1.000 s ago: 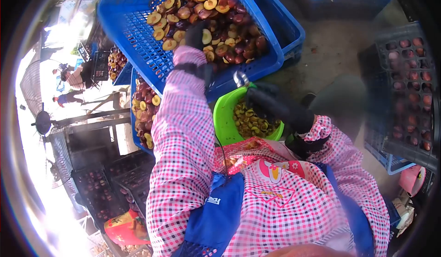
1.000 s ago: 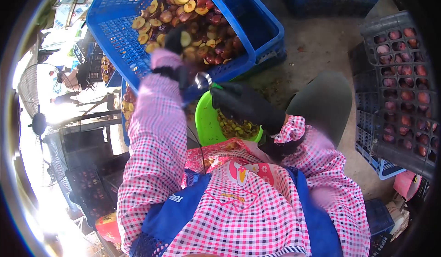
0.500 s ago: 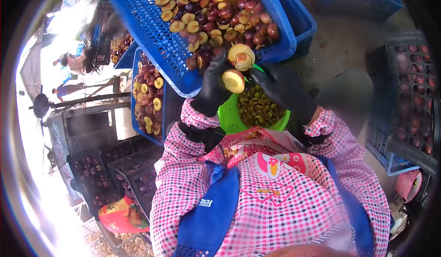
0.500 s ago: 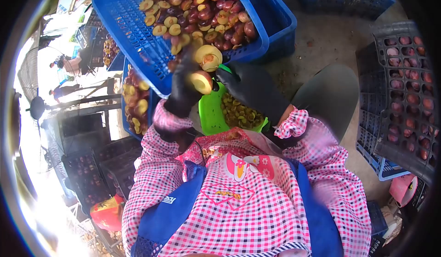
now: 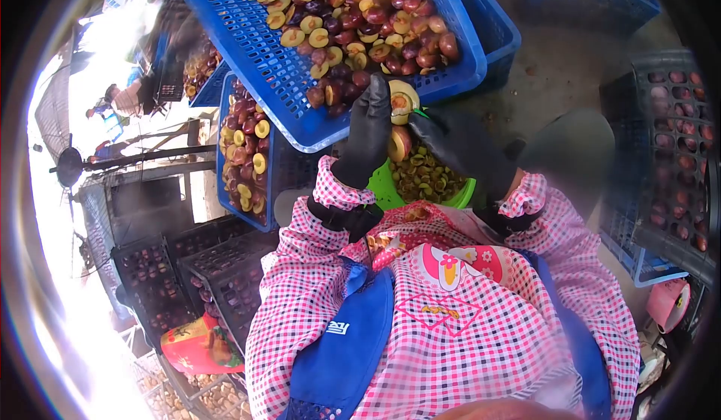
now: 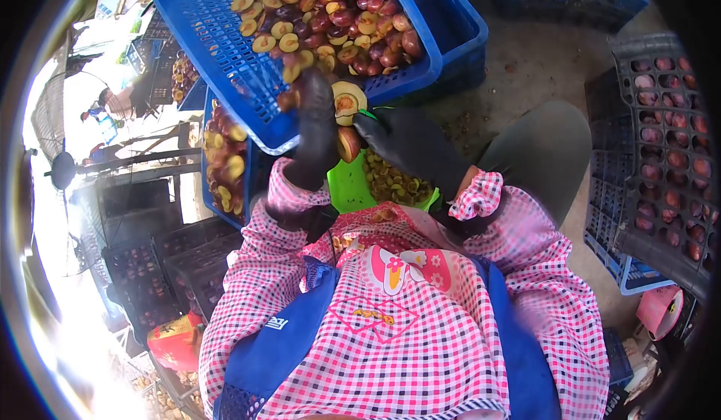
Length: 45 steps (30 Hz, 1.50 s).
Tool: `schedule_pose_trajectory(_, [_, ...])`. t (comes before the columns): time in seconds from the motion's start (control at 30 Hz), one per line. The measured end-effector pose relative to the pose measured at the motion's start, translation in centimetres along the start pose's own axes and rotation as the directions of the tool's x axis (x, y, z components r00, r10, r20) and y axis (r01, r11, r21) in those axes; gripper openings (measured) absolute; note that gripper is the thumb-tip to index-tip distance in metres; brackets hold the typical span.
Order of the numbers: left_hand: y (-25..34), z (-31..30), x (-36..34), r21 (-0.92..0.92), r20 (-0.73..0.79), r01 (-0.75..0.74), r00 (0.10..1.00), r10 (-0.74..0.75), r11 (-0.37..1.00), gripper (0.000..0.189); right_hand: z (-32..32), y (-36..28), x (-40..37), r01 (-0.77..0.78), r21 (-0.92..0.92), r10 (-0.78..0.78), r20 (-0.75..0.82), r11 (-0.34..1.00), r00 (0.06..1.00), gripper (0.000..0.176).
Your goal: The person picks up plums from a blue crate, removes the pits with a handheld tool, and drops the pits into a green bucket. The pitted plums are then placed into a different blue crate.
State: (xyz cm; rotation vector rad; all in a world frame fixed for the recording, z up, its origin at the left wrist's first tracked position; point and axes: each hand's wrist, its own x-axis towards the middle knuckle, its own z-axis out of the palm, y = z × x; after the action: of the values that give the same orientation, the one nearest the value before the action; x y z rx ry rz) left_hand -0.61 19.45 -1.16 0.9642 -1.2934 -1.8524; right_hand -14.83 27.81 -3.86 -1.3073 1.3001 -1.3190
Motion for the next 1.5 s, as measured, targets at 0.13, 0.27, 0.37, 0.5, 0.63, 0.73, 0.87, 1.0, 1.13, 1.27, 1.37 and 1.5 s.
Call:
schedule_pose_trajectory(0.13, [1.1,0.0,0.3,0.238,0.079,-0.071,0.995,0.053,0.969,0.055,-2.0,-2.3,0.2,-0.422,0.265,0.331,0.328,0.867,0.885,0.043])
schedule_pose_trajectory(0.27, [1.6,0.2,1.4,0.188,0.248,-0.179,0.96,0.129,0.966,0.061,-2.1,-3.2,-0.6,-0.737,0.673,0.075,0.733,0.064,0.676,0.039])
schedule_pose_trajectory(0.37, [2.7,1.5,0.3,0.04,0.127,0.025,0.991,-0.03,0.999,0.066,-2.1,-2.6,-0.6,-0.738,0.659,0.046,0.741,0.145,0.67,0.038])
schedule_pose_trajectory(0.5, [1.0,-3.2,1.0,0.24,-0.071,0.271,0.963,-0.262,0.932,0.062,0.2,-1.8,-1.1,0.008,0.35,-0.22,0.571,0.937,0.791,0.036])
schedule_pose_trajectory(0.63, [7.0,-6.4,-0.7,0.166,-0.382,-0.081,0.913,0.14,0.983,0.049,0.1,-2.7,-0.8,-0.522,0.126,0.299,0.697,0.844,0.651,0.03])
schedule_pose_trajectory(0.73, [9.2,-8.8,-2.0,0.289,-0.18,0.107,0.982,-0.056,0.951,0.05,3.3,-3.2,-0.3,0.061,0.097,-0.062,0.003,0.993,0.998,0.036])
schedule_pose_trajectory(0.87, [1.8,-6.1,-4.6,0.313,0.09,0.115,0.985,-0.15,0.943,0.049,4.1,-5.2,-0.1,0.113,-0.056,-0.112,0.021,0.992,0.994,0.038])
schedule_pose_trajectory(1.0, [0.9,-4.0,-4.7,0.404,0.085,0.11,0.984,-0.157,0.908,0.047,3.0,-3.3,0.1,0.177,-0.271,-0.165,0.065,0.946,0.984,0.029])
schedule_pose_trajectory(1.13, [9.0,-3.0,-5.6,0.416,-0.325,0.603,0.798,-0.508,0.681,0.041,2.8,-3.7,-0.4,0.132,-0.22,-0.076,0.246,0.966,0.966,0.033])
schedule_pose_trajectory(1.27, [13.3,-21.0,-1.5,0.798,-0.472,0.247,0.824,0.314,0.55,0.063,2.5,-3.2,-1.0,-0.015,-0.176,0.081,0.374,0.984,0.924,0.038])
schedule_pose_trajectory(1.37, [16.9,-28.6,1.2,0.894,-0.347,0.447,0.652,0.674,0.027,0.065,3.2,-2.8,-1.4,0.054,-0.226,0.02,0.314,0.973,0.949,0.042])
schedule_pose_trajectory(1.5, [13.8,-35.4,2.7,0.909,-0.33,0.415,0.767,0.551,-0.034,0.053,3.5,-4.4,-1.0,0.001,-0.358,0.096,0.252,0.934,0.963,0.048])
